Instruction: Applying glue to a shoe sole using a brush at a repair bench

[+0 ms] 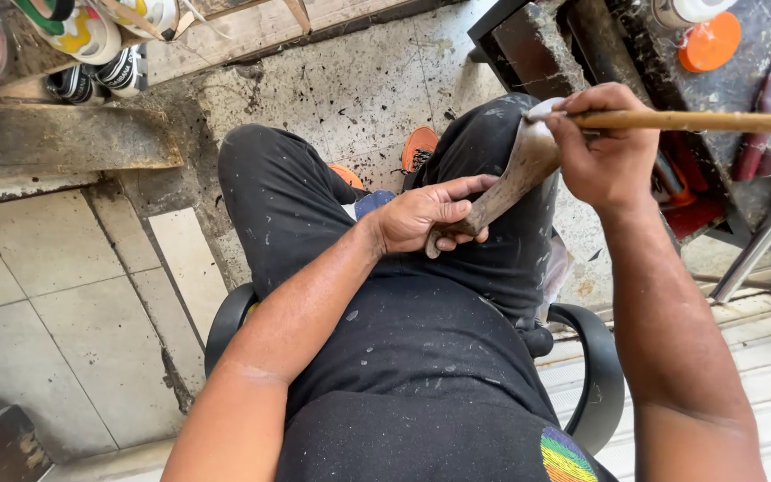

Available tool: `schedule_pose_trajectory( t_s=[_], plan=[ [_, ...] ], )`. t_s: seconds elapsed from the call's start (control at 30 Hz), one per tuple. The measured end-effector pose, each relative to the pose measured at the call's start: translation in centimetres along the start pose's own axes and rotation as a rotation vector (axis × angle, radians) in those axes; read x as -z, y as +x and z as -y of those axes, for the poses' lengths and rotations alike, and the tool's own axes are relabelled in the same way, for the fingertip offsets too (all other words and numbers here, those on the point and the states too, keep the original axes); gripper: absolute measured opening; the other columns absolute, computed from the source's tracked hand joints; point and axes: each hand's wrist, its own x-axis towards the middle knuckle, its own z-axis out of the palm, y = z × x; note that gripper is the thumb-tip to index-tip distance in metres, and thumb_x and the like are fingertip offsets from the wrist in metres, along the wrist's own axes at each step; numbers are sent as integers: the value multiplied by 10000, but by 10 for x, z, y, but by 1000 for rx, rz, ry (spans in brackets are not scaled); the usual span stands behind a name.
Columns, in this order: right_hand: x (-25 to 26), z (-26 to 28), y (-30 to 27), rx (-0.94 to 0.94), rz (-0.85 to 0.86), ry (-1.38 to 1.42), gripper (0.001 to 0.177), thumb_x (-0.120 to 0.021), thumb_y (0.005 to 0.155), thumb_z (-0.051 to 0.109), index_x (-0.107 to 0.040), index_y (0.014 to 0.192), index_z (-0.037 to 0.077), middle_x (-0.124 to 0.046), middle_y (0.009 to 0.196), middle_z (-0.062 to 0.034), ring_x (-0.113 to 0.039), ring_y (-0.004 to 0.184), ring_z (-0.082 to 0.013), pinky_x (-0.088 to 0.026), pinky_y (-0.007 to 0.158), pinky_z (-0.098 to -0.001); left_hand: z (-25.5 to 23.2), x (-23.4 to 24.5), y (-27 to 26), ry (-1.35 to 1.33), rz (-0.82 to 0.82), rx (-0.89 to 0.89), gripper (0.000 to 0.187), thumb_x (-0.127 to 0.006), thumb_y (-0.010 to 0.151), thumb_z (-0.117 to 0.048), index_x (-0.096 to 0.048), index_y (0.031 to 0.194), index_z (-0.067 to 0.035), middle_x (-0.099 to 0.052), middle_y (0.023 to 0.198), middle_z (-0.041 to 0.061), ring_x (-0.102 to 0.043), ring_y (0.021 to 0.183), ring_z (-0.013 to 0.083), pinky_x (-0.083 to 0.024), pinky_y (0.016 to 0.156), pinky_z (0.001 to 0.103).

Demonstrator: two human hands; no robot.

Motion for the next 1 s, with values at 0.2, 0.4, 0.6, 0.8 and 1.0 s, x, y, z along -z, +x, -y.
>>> schedule_pose_trajectory(
  t_s=[0.2,0.4,0.6,0.8,1.0],
  plan=[
    [9,13,-16,-82,156,191,221,-781,1024,-133,-587,1080,-41,-663,1037,-205,-688,952,-291,-571,810,-363,7,2,1,-15,-3,6,694,-618,1033,-303,-290,1632,-180,-685,1044,208,-554,711,151,-437,587,230],
    [-12,28,-55,-36,29,461,216,-816,930,-120,-604,958,-88,-672,923,-274,-716,839,-340,-527,678,-359,30,13,4,-55,-3,-102,480,-607,1081,-219,-466,1532,-138,-731,1015,300,-605,794,211,-419,544,209],
    [32,67,-47,-230,89,754,158,-647,823,36,-542,937,65,-680,968,-196,-721,933,-302,-638,950,-409,-9,-7,-9,84,-79,37,551,-678,988,-311,-462,1428,-59,-720,1064,214,-574,725,122,-407,495,192],
    [9,76,-22,-25,469,-75,377,-878,734,153,-594,942,18,-646,1365,-187,-682,1152,-312,-544,894,-394,-74,-55,4,516,-225,75,327,-617,986,-397,-625,1172,-129,-558,795,19,-516,599,72,-384,407,170],
    [29,113,17,-139,355,-262,334,-915,822,175,-721,1072,69,-779,1020,-83,-721,762,-176,-591,661,-333,-107,-68,-4,73,-25,-234,772,-474,924,-667,-525,1273,20,-701,923,256,-766,684,240,-639,502,298]
  ],
)
